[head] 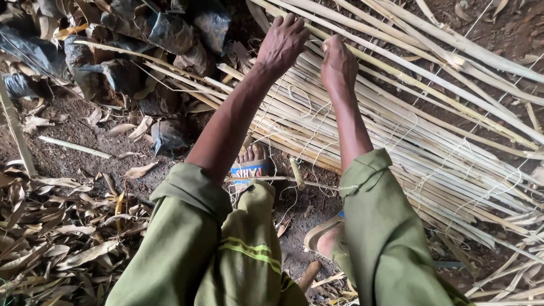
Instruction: Weaving wooden strips together using string to create a mat or fence structure.
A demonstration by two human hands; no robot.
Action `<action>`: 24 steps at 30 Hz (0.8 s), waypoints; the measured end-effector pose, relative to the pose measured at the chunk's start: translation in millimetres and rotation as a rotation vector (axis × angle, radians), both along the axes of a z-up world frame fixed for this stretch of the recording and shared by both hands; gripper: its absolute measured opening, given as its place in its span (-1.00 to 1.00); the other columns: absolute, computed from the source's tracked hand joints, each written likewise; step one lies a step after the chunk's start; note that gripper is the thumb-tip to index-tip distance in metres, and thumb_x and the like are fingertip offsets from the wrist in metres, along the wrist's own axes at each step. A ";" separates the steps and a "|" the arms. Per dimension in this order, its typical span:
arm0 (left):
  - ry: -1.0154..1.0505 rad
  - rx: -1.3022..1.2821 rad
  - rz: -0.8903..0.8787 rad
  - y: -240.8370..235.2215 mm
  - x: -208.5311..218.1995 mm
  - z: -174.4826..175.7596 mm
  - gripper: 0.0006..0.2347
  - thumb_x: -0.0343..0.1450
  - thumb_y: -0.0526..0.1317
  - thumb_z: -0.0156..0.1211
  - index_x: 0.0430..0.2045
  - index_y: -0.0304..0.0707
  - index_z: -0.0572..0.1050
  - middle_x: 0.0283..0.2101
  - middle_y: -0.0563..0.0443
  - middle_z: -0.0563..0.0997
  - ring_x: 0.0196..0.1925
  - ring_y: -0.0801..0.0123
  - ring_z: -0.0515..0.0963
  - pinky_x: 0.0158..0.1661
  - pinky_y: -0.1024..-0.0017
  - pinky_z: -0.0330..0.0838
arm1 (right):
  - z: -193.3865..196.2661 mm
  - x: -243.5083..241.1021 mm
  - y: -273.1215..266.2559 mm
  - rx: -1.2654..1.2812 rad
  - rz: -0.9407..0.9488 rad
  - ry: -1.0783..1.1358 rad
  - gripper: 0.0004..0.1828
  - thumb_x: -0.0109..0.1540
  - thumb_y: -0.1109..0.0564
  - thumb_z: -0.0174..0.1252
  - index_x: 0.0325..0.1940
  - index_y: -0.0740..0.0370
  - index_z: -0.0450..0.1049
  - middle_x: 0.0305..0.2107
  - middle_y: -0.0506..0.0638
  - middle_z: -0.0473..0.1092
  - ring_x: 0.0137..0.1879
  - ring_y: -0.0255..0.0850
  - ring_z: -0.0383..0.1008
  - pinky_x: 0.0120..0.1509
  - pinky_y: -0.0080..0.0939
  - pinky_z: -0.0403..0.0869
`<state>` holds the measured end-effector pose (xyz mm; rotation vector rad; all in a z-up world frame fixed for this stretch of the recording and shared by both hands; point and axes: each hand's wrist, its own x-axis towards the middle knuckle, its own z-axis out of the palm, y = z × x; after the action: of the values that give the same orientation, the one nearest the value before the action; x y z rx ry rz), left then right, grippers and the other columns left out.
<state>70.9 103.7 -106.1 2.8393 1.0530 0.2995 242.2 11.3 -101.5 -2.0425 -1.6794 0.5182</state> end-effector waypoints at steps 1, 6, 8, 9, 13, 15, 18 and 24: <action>0.011 -0.039 0.002 0.9 -0.3 2.8 -0.67 0.40 0.09 0.40 -0.25 -0.18 0.60 -0.15 0.09 0.53 -0.16 0.29 0.40 -0.08 0.30 0.35 | -1.7 -0.2 0.9 0.040 0.022 -0.028 -0.89 0.45 0.32 -0.01 -0.15 0.27 0.39 -0.54 0.02 0.45 -0.51 -0.26 0.43 -0.49 -0.18 0.44; -0.086 -0.040 0.023 2.4 -1.8 -2.3 -0.78 0.42 -0.04 0.40 -0.31 -0.20 0.65 -0.26 0.09 0.49 -0.19 0.30 0.39 -0.02 0.27 0.38 | 0.3 -5.8 2.8 -0.099 -0.014 0.031 -0.92 0.44 0.29 0.04 0.00 0.23 0.39 -0.41 0.15 0.60 -0.34 -0.07 0.65 -0.26 -0.01 0.61; -0.126 -0.068 0.032 5.4 -1.6 -3.8 -0.80 0.36 -0.09 0.48 -0.32 -0.21 0.68 -0.32 0.10 0.48 -0.18 0.29 0.40 0.07 0.23 0.41 | 1.5 -5.5 6.9 0.011 -0.033 0.079 -0.91 0.42 0.31 0.08 -0.02 0.21 0.35 -0.41 0.19 0.62 -0.35 -0.03 0.69 -0.32 -0.02 0.65; -0.175 -0.105 0.052 6.7 -1.6 -5.1 -0.81 0.40 -0.07 0.44 -0.48 -0.15 0.64 -0.37 0.12 0.42 -0.22 0.30 0.35 -0.06 0.26 0.38 | 1.4 -5.4 10.1 0.082 -0.060 0.082 -0.87 0.35 0.34 0.16 -0.07 0.18 0.45 -0.37 0.11 0.56 -0.34 -0.11 0.61 -0.30 -0.08 0.61; -0.270 -0.202 0.129 6.9 -1.0 -10.3 -0.92 0.39 -0.20 0.43 -0.49 -0.12 0.73 -0.33 0.06 0.53 -0.23 0.29 0.44 -0.11 0.22 0.47 | -18.6 -10.1 18.7 0.157 -0.151 -0.030 -0.91 0.21 0.29 0.39 -0.23 0.16 0.69 -0.40 -0.06 0.35 -0.45 -0.33 0.30 -0.55 -0.38 0.37; -0.286 -0.223 0.153 9.0 2.8 -9.2 -0.89 0.43 -0.21 0.36 -0.50 -0.11 0.74 -0.37 0.08 0.51 -0.26 0.33 0.43 -0.15 0.24 0.49 | -19.1 -15.6 21.9 0.191 -0.182 -0.069 -0.87 0.16 0.29 0.41 -0.23 0.15 0.71 -0.44 -0.08 0.44 -0.43 -0.34 0.36 -0.44 -0.40 0.43; -0.304 -0.259 0.190 7.4 4.8 -6.5 -0.80 0.46 -0.26 0.19 -0.57 -0.13 0.71 -0.38 0.04 0.51 -0.28 0.32 0.44 -0.20 0.25 0.51 | -23.0 -19.3 26.3 0.203 -0.214 -0.117 -0.85 0.10 0.28 0.46 -0.29 0.10 0.71 -0.55 -0.15 0.53 -0.51 -0.40 0.34 -0.45 -0.39 0.33; -0.250 -0.285 0.177 9.0 4.2 -11.5 -0.70 0.53 -0.24 0.00 -0.56 -0.20 0.67 -0.32 -0.03 0.47 -0.24 0.26 0.45 -0.21 0.22 0.51 | -40.3 -21.0 41.4 0.088 -0.218 -0.119 -0.91 0.14 0.22 0.43 -0.30 0.08 0.70 -0.56 -0.13 0.58 -0.55 -0.36 0.38 -0.46 -0.28 0.35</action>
<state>75.2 112.7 -117.6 2.3916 1.1870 0.4642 221.3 52.6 -141.8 -2.1941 -1.4901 0.2501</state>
